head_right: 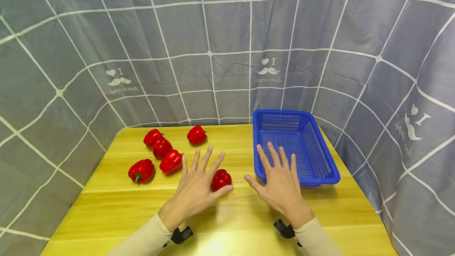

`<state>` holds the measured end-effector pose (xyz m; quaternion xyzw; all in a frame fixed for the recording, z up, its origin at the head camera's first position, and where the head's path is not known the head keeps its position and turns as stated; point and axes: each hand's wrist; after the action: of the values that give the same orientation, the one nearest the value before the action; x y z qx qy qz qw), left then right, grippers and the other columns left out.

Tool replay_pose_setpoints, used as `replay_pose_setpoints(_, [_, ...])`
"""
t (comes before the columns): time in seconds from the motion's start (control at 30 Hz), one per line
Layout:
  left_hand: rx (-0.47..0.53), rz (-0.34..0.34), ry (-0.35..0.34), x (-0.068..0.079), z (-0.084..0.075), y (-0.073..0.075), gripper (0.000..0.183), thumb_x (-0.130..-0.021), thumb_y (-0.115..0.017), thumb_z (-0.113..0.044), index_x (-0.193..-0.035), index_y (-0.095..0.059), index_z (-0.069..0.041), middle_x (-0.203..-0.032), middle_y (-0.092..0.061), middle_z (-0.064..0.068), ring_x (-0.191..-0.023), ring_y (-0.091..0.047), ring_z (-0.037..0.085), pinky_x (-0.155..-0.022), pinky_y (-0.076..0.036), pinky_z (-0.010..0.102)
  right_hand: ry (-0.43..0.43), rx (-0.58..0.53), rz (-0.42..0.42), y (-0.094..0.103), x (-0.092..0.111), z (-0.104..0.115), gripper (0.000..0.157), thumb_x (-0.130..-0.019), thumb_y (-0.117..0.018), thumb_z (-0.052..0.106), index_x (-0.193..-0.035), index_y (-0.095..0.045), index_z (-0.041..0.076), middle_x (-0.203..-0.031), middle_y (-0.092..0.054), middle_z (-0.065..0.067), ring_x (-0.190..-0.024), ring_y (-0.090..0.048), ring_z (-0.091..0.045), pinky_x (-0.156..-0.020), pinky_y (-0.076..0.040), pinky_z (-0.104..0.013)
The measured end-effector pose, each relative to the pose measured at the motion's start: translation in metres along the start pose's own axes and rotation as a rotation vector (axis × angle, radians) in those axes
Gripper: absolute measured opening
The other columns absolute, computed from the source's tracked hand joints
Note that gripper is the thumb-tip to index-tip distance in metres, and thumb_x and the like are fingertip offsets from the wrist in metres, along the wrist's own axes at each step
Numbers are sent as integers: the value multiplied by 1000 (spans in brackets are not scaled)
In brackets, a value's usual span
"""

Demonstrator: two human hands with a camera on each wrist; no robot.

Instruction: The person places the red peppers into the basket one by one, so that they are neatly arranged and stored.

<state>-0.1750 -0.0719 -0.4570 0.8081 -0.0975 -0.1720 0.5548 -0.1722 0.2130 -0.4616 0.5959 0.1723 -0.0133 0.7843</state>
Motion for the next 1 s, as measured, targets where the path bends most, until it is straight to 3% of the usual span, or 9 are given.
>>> replay_pose_setpoints(0.37, [-69, 62, -197, -25, -30, -14, 88, -111, -56, -80, -185, -30, -41, -197, -21, 9, -181, -20, 53, -136, -18, 92, -144, -26, -30, 25, -10, -76, 105, -110, -61, 77, -188, -20, 20, -190, -22, -33, -171, -22, -70, -133, -10, -95])
replay_pose_setpoints(0.57, [-107, 77, -263, -33, -39, -23, 77, -114, -54, -76, -181, -42, -40, -196, -27, 5, -179, -30, 48, -137, -25, 88, -206, -56, 38, 27, -10, -115, 113, -111, -63, 73, -186, -15, 2, -185, -16, -46, -165, -23, -77, -130, -19, -94])
replay_pose_setpoints(0.7, [-122, 83, -271, -34, -38, -27, 70, -116, -56, -72, -176, -53, -36, -195, -29, 3, -178, -35, 46, -137, -29, 86, -220, -60, 107, 24, -11, -128, 122, -111, -64, 72, -183, -6, -7, -183, -4, -52, -160, -21, -83, -127, -26, -94])
replay_pose_setpoints(0.8, [-105, 79, -285, -34, -37, -29, 69, -116, -58, -69, -177, -51, -37, -195, -30, 3, -177, -36, 47, -136, -31, 86, -260, -47, 133, 25, -11, -135, 127, -111, -62, 76, -182, 0, -9, -181, 3, -55, -156, -22, -87, -120, -33, -97])
replay_pose_setpoints(0.87, [-93, 79, -301, -34, -38, -30, 69, -117, -58, -68, -178, -49, -38, -195, -31, 4, -177, -37, 46, -136, -33, 85, -284, -29, 146, 26, -12, -138, 131, -110, -60, 79, -181, 3, -12, -180, 3, -57, -153, -25, -88, -115, -38, -97])
replay_pose_setpoints(1.0, [-79, 88, -318, -35, -39, -30, 66, -117, -59, -65, -177, -51, -38, -192, -36, 4, -177, -38, 44, -136, -34, 84, -302, -36, 179, 28, -11, -141, 134, -110, -60, 79, -178, 6, -15, -179, -5, -57, -153, -28, -85, -121, -37, -92])
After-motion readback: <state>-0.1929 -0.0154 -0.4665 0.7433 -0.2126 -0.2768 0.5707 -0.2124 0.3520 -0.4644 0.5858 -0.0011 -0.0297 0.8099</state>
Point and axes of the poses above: each hand's wrist, its own x-axis away from the middle knuckle, its own y-axis out of the back of the hand, z = x × y
